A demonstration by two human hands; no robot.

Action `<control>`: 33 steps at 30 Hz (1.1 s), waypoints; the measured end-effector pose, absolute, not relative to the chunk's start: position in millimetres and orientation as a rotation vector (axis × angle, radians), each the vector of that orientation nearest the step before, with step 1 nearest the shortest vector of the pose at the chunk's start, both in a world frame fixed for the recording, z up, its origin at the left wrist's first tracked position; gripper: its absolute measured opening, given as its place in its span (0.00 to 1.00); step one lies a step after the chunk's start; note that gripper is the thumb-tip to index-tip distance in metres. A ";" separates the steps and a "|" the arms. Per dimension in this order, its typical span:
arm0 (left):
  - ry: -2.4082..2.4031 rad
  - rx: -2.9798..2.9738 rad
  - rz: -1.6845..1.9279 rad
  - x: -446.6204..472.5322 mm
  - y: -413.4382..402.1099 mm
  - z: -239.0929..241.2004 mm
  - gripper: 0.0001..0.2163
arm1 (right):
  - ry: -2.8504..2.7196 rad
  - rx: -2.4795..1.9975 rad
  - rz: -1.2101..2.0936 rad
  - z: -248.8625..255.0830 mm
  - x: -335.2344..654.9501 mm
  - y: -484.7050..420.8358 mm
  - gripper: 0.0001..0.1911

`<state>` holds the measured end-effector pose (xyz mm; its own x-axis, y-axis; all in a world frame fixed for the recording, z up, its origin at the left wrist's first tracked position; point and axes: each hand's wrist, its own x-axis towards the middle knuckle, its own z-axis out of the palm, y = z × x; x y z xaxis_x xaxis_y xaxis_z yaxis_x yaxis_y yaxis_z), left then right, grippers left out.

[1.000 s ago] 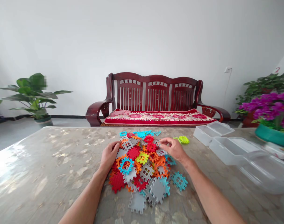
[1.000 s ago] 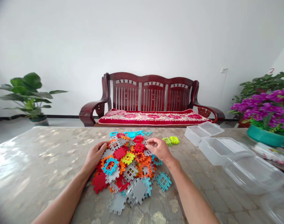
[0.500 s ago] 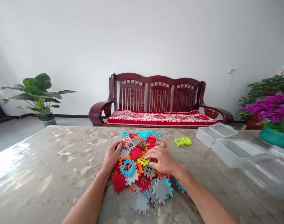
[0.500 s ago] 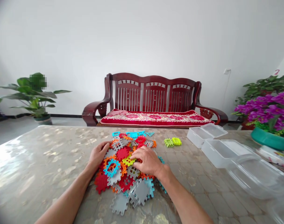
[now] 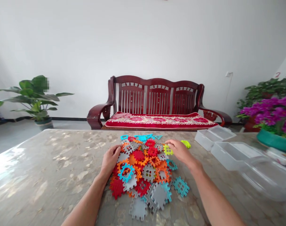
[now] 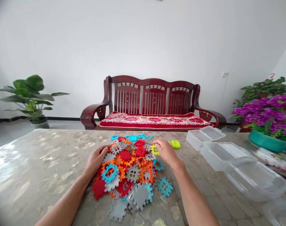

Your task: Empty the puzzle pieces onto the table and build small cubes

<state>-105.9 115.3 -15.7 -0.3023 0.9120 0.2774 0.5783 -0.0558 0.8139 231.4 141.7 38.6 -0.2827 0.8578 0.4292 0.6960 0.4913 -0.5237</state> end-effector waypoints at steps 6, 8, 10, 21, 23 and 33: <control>1.891 1.595 1.275 -108.4 117.4 -17.9 0.21 | -2.225 -1.543 0.327 24.3 275.0 161.2 0.16; 1.890 1.600 1.263 -108.8 117.6 -18.5 0.21 | -2.254 -1.549 0.292 21.3 276.3 162.9 0.16; 1.887 1.603 1.264 -108.9 117.6 -18.4 0.21 | -2.236 -1.598 0.244 22.2 275.4 162.8 0.17; 1.894 1.596 1.273 -107.8 117.0 -16.1 0.21 | -2.412 -1.895 0.180 37.2 256.3 135.7 0.21; 1.886 1.592 1.271 -108.2 117.2 -16.8 0.22 | -2.388 -1.949 0.166 36.2 252.9 134.1 0.22; 1.894 1.594 1.261 -108.9 117.0 -16.8 0.22 | -2.379 -1.843 0.205 19.9 264.1 143.3 0.19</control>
